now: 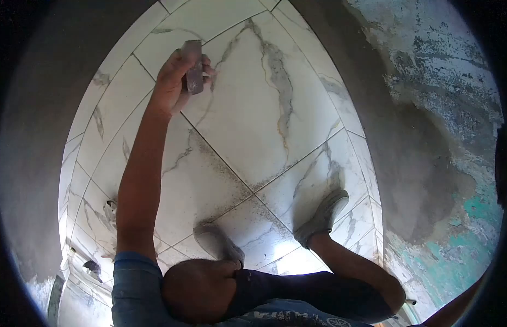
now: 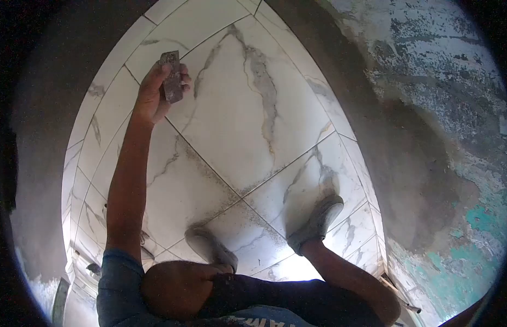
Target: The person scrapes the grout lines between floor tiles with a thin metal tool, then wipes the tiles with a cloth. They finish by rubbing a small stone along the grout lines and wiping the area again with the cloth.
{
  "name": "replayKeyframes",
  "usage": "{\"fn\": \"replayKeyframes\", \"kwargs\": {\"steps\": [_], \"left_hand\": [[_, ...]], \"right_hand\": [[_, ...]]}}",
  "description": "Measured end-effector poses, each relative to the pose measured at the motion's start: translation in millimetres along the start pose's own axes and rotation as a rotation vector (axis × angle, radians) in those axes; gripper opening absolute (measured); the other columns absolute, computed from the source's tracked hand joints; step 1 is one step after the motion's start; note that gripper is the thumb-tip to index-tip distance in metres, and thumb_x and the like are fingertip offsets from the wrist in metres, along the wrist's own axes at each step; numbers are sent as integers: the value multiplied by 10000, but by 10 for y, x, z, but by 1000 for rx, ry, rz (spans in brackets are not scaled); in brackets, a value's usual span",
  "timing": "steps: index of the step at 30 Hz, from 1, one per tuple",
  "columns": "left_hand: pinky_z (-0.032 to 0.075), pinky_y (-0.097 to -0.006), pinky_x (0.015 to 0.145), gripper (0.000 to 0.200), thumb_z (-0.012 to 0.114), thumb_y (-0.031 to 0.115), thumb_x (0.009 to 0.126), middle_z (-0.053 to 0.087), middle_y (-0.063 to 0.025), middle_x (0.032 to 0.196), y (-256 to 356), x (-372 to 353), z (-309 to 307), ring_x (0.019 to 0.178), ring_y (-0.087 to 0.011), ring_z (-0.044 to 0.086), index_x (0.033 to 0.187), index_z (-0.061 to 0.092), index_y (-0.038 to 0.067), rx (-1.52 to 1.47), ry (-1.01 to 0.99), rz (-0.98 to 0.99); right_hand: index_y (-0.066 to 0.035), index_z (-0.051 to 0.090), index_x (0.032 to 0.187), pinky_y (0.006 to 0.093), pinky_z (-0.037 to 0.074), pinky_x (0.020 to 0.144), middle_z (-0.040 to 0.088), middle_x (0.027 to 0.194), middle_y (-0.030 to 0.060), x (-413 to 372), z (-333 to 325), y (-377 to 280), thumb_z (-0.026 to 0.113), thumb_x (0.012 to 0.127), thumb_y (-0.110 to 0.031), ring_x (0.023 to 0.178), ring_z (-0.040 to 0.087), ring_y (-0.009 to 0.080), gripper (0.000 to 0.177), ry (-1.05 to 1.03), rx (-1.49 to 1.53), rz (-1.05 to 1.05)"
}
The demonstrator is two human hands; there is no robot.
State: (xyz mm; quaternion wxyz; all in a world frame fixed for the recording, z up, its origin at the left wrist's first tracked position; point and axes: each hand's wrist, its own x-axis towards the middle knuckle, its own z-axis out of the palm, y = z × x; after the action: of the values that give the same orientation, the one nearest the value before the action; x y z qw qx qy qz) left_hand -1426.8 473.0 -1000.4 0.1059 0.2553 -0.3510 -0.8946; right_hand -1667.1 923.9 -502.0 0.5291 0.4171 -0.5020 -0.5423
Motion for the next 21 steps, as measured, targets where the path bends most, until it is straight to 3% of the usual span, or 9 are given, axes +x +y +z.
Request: {"fn": "replayKeyframes", "kwargs": {"steps": [4, 6, 8, 12, 13, 15, 19, 20, 21], "left_hand": [[496, -354, 828, 530, 667, 220, 871, 594, -152, 1074, 103, 36, 40, 961, -224, 609, 1260, 372, 13, 153, 77, -1], [501, -340, 811, 458, 683, 272, 859, 622, -122, 1012, 124, 56, 116, 873, -202, 613, 1185, 487, 17, 345, 130, 129], [494, -342, 794, 426, 680, 270, 861, 631, -121, 989, 120, 158, -2, 849, -191, 606, 1154, 521, 6, 411, 99, 122], [481, -343, 711, 296, 696, 239, 833, 653, -107, 828, 205, 411, -157, 795, -186, 628, 930, 621, -31, 827, 168, 99], [481, -343, 711, 296, 696, 239, 833, 653, -107, 828, 246, 473, -112, 795, -186, 628, 930, 621, -31, 829, 168, 95], [471, -384, 703, 299, 691, 248, 809, 653, -144, 833, 296, 609, -15, 797, -256, 635, 960, 631, -3, 1370, 284, 188], [478, -413, 736, 309, 672, 265, 806, 644, -166, 866, 140, 916, -47, 818, -321, 621, 990, 628, 20, 1581, 227, 322], [482, -423, 748, 289, 662, 253, 812, 648, -161, 891, 77, 976, -43, 835, -331, 618, 983, 628, 22, 1638, 248, 386], [485, -434, 760, 269, 651, 240, 818, 652, -156, 917, 25, 1021, -22, 852, -341, 614, 976, 629, 24, 1693, 266, 450]], "right_hand": [[-8, 324, 1417, 484, 268, 1042, 344, 1416, 229, -448, -1108, -1610, 345, 940, -584, 1300, 351, 328, 748, -26, -490, -529], [-3, 324, 1413, 470, 268, 1048, 356, 1406, 227, -650, -1961, -2740, 351, 933, -595, 1295, 360, 311, 763, 251, -933, -972], [1, 323, 1410, 456, 267, 1055, 369, 1396, 225, -761, -2583, -3488, 357, 926, -606, 1289, 369, 295, 777, 533, -1089, -1187], [10, 323, 1402, 427, 266, 1068, 395, 1376, 220, -944, -2881, -3954, 369, 913, -628, 1279, 388, 262, 806, 712, -1118, -1294], [13, 323, 1401, 420, 266, 1071, 401, 1371, 219, -966, -2901, -3990, 372, 909, -633, 1277, 392, 254, 813, 736, -1117, -1304], [17, 322, 1397, 406, 265, 1077, 414, 1361, 217, -999, -2937, -4060, 378, 903, -644, 1271, 402, 237, 827, 760, -1100, -1321], [27, 322, 1390, 378, 264, 1090, 439, 1341, 213, -1035, -2945, -4107, 390, 889, -666, 1261, 420, 204, 857, 677, -975, -1311], [28, 8, 1448, 412, 21, 1150, 124, 1496, 228, -399, -2770, -3807, 371, 909, -599, 1396, 137, 266, 903, 1231, -1364, -1357], [20, 14, 1448, 408, 31, 1147, 131, 1492, 220, -405, -2739, -3853, 370, 907, -604, 1390, 145, 263, 900, 1220, -1317, -1399]]}}
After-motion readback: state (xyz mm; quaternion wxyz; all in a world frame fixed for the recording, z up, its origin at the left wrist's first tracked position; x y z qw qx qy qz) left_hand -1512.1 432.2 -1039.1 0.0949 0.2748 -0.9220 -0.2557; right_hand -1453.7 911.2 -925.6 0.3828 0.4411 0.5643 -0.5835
